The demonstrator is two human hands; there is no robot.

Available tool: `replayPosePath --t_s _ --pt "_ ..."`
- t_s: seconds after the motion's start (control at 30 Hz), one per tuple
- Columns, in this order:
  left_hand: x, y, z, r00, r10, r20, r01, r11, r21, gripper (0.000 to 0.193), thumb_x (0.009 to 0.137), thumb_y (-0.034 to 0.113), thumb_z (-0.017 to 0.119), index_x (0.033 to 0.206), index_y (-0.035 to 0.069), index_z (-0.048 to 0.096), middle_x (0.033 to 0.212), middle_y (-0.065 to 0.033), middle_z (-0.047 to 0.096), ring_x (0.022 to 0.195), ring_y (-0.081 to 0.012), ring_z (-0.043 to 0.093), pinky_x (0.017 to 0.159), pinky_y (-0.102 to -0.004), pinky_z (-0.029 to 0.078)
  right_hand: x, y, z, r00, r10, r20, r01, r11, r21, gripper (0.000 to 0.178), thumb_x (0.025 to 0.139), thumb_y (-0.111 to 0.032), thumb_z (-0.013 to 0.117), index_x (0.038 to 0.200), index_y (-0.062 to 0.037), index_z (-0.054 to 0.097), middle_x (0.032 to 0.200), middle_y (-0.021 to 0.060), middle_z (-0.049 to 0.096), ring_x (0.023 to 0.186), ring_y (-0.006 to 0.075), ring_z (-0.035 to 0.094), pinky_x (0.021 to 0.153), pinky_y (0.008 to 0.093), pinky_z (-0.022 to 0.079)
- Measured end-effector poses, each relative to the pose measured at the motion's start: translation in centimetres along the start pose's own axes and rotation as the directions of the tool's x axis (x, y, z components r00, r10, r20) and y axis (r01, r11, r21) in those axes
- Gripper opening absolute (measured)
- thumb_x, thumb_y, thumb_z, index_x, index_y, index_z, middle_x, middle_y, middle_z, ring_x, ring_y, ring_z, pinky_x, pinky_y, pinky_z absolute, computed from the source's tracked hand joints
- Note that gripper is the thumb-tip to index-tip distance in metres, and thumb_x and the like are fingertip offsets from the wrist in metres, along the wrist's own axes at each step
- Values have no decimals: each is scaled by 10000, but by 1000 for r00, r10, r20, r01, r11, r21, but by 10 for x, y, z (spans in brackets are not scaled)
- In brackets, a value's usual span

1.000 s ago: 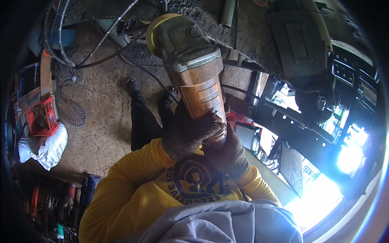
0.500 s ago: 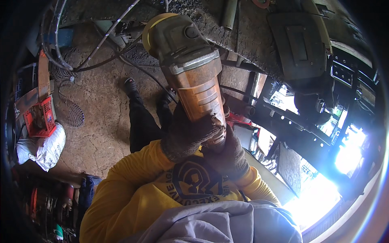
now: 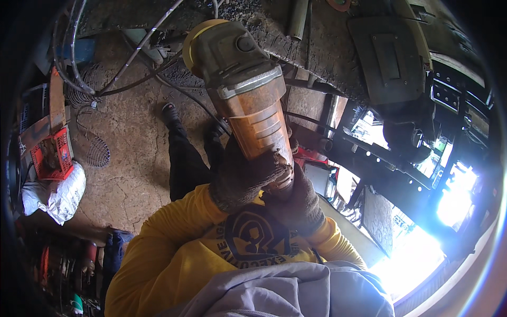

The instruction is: The person uses an angle grinder to smooth a metal disc and parts of a metal cage, then performs several spot welds on the cage frame using a welding torch.

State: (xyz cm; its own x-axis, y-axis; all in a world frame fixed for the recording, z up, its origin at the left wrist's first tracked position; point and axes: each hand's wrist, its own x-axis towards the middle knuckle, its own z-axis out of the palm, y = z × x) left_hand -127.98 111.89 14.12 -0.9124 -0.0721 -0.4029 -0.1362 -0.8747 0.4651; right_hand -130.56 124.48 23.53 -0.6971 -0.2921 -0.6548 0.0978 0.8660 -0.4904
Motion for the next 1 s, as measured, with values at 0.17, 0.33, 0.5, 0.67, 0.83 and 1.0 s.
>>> replayPosePath --t_s 0.17,0.33,0.5,0.67,0.83,1.0 --pt "-1 -2 -2 1000 -25 -13 26 998 52 787 743 259 840 1347 -17 417 1180 -154 597 1033 -244 640 889 -390 536 -1 -3 0 999 -15 -37 13 998 -62 675 761 -104 762 1365 -37 469 1168 186 664 1088 316 671 910 417 532" --pt "-1 0 -3 1000 27 -16 -23 980 198 794 747 276 839 1351 -17 415 1178 -157 595 1035 -248 639 887 -393 535 -2 -5 -1 999 8 -34 -10 998 -54 684 755 -110 763 1366 -39 466 1152 190 672 1078 327 677 905 421 534" --pt "-2 0 -2 1000 12 -18 -10 996 84 775 763 249 828 1356 -15 406 1197 -152 582 1047 -239 631 898 -390 531 -2 -8 -2 999 4 -32 -7 997 -82 714 745 -121 768 1374 -26 446 1152 202 674 1084 341 677 900 427 535" --pt "-2 6 -1 1000 10 1 -10 999 51 758 771 232 821 1356 -13 404 1206 -150 576 1046 -233 630 900 -387 531 0 0 -2 999 -24 -22 23 998 -53 728 743 -123 765 1382 -17 432 1160 212 674 1094 357 674 901 440 533" --pt "1 3 -6 964 237 119 -265 835 483 737 775 206 814 1348 -14 406 1184 -142 586 1028 -223 634 884 -382 539 -1 -5 -1 999 0 -34 -2 998 -57 726 742 -118 763 1383 -18 438 1166 208 676 1096 355 674 909 438 529" --pt "1 -8 1 986 160 38 -165 965 202 729 769 189 814 1340 -12 407 1163 -133 586 1013 -216 633 870 -372 544 -4 13 0 1000 -15 -26 15 1000 -7 709 745 -112 760 1379 -26 454 1168 200 678 1102 343 673 913 432 528"
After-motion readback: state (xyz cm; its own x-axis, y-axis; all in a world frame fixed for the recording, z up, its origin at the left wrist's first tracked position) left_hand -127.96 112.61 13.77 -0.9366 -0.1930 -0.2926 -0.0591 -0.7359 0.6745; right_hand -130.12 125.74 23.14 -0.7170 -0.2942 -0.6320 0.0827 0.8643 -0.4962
